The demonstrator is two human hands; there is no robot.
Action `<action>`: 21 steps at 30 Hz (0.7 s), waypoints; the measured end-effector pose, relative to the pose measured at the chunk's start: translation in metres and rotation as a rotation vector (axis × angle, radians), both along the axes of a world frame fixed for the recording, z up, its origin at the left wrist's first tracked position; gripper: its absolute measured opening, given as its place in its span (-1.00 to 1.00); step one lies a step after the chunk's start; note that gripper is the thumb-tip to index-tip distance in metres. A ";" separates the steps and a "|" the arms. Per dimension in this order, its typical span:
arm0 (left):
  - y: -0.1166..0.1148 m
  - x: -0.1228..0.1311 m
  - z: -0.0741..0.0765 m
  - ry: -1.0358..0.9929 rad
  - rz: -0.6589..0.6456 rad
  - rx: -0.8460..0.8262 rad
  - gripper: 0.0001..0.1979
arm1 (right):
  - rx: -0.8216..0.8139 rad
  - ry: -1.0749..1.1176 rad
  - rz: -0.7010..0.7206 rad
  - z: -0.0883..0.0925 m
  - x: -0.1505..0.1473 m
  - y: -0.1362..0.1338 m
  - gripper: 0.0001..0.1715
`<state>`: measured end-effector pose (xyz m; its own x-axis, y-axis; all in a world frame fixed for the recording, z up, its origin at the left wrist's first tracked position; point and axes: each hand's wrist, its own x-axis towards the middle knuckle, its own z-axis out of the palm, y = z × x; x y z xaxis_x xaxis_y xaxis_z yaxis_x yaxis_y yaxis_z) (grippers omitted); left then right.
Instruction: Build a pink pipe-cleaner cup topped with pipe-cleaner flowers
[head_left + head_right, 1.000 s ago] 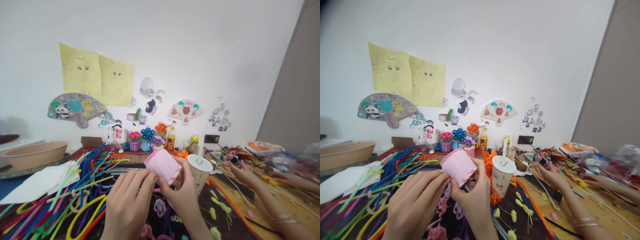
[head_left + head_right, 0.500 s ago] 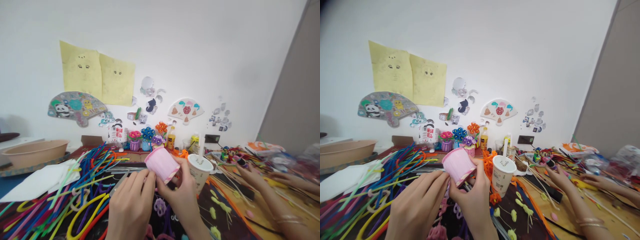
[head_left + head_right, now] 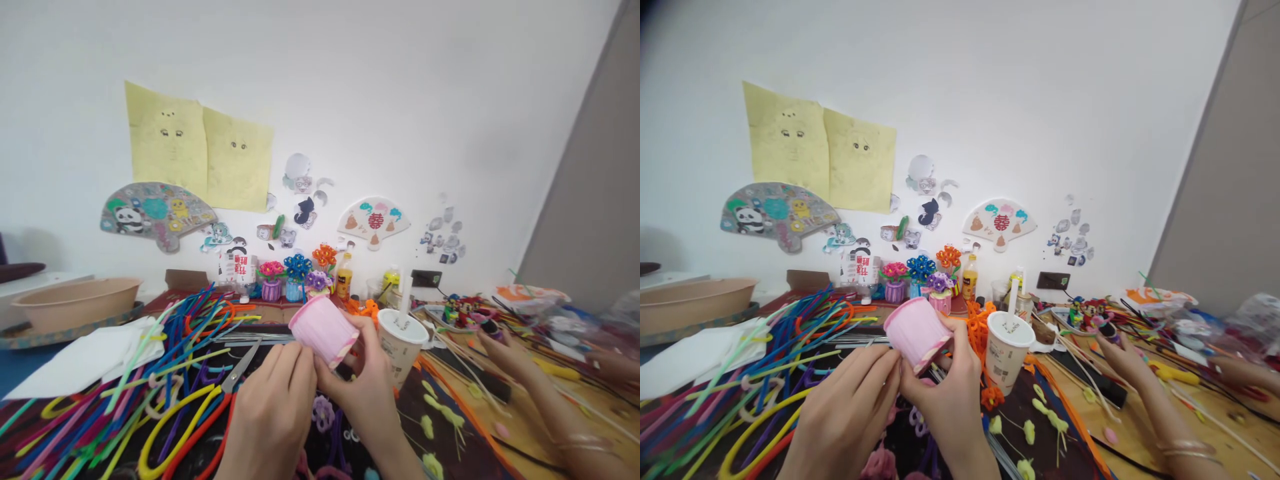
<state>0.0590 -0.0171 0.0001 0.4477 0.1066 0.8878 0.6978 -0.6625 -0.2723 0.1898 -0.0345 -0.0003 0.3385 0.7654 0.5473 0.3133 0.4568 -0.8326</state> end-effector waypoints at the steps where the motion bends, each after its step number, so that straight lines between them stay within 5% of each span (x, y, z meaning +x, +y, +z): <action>1: 0.000 0.001 0.001 -0.021 -0.010 0.007 -0.75 | 0.003 -0.004 0.006 0.000 0.000 0.000 -0.44; 17: 0.001 0.005 -0.006 -0.011 0.001 0.067 -0.82 | -0.011 0.024 0.015 0.002 0.003 -0.002 -0.46; 21: 0.006 -0.006 0.001 -0.179 0.015 0.054 -0.88 | -0.034 0.035 0.015 0.001 0.004 -0.001 -0.45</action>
